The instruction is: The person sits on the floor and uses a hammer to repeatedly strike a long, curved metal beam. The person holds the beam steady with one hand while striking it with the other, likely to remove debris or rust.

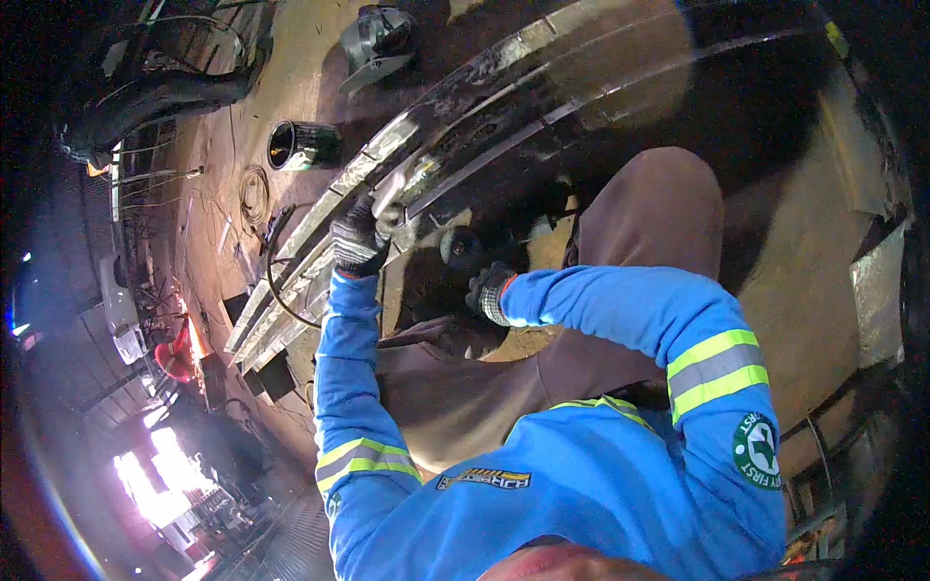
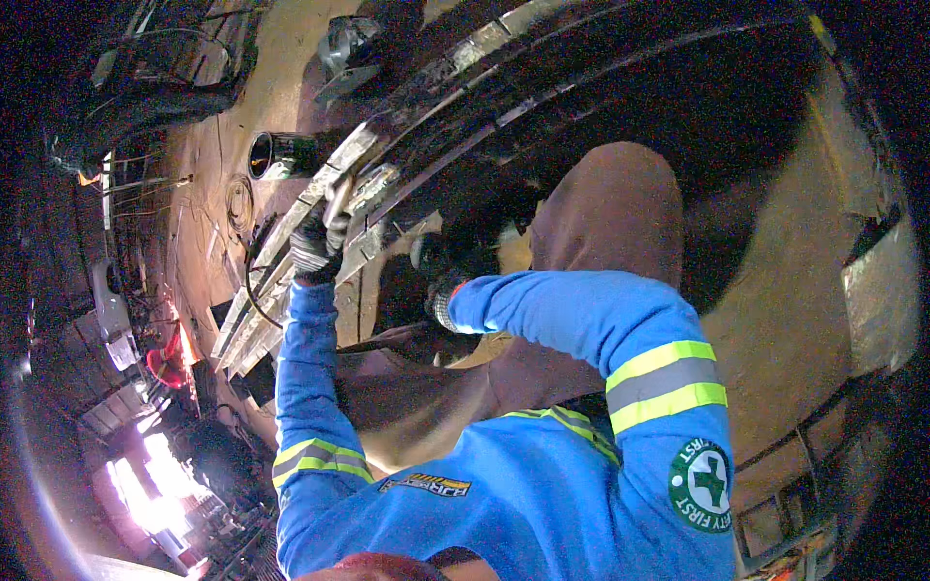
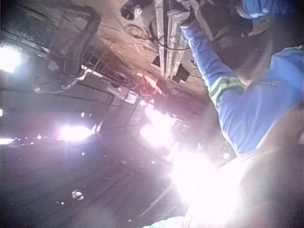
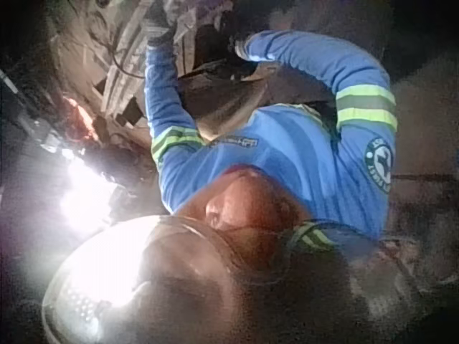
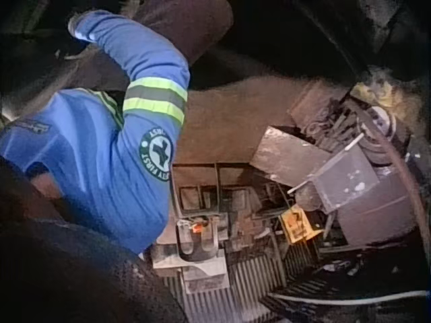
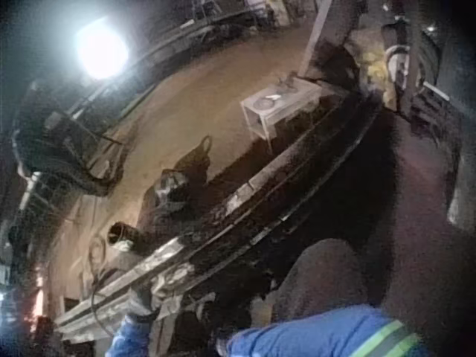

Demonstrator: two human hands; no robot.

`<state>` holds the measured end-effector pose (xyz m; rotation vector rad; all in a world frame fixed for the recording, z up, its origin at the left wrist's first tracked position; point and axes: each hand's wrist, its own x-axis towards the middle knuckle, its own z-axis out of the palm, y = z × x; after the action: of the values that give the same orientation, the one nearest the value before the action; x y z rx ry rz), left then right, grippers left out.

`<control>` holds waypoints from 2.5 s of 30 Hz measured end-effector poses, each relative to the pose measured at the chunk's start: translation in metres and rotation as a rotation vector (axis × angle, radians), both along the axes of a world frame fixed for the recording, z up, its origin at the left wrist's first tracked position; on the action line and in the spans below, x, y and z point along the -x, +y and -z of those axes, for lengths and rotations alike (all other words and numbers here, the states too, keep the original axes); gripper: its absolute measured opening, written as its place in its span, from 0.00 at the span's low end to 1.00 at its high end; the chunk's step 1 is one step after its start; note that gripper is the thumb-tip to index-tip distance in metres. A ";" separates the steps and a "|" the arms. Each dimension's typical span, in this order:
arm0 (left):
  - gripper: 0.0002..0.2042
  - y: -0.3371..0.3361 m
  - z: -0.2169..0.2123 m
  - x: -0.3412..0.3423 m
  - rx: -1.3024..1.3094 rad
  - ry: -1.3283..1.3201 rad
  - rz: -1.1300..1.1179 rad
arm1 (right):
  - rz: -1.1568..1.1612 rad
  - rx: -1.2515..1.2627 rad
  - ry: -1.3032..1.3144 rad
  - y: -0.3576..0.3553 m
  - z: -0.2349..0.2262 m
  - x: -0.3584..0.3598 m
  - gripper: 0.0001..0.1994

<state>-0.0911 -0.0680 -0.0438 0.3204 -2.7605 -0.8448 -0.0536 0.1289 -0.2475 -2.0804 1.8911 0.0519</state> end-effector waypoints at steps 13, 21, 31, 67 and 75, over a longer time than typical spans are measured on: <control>0.20 -0.022 0.017 -0.022 0.360 -0.388 -0.028 | -0.019 -0.221 -0.242 0.004 -0.101 0.036 0.18; 0.25 -0.017 0.002 -0.015 0.219 -0.308 0.011 | -0.008 -0.148 -0.195 -0.001 -0.087 0.033 0.14; 0.25 -0.038 0.021 -0.025 0.641 -0.635 0.017 | 0.055 0.069 -0.169 0.002 -0.045 0.022 0.17; 0.16 0.041 -0.014 0.025 0.191 -0.285 0.106 | 0.060 -0.122 -0.187 -0.022 -0.014 0.010 0.15; 0.21 0.039 -0.017 0.047 -0.021 -0.006 0.167 | 0.072 -0.046 -0.140 -0.004 -0.091 0.030 0.15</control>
<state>-0.1383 -0.0294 -0.0273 0.0962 -2.8159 -0.9134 -0.0839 0.1247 -0.1569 -1.9312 1.8613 -0.0647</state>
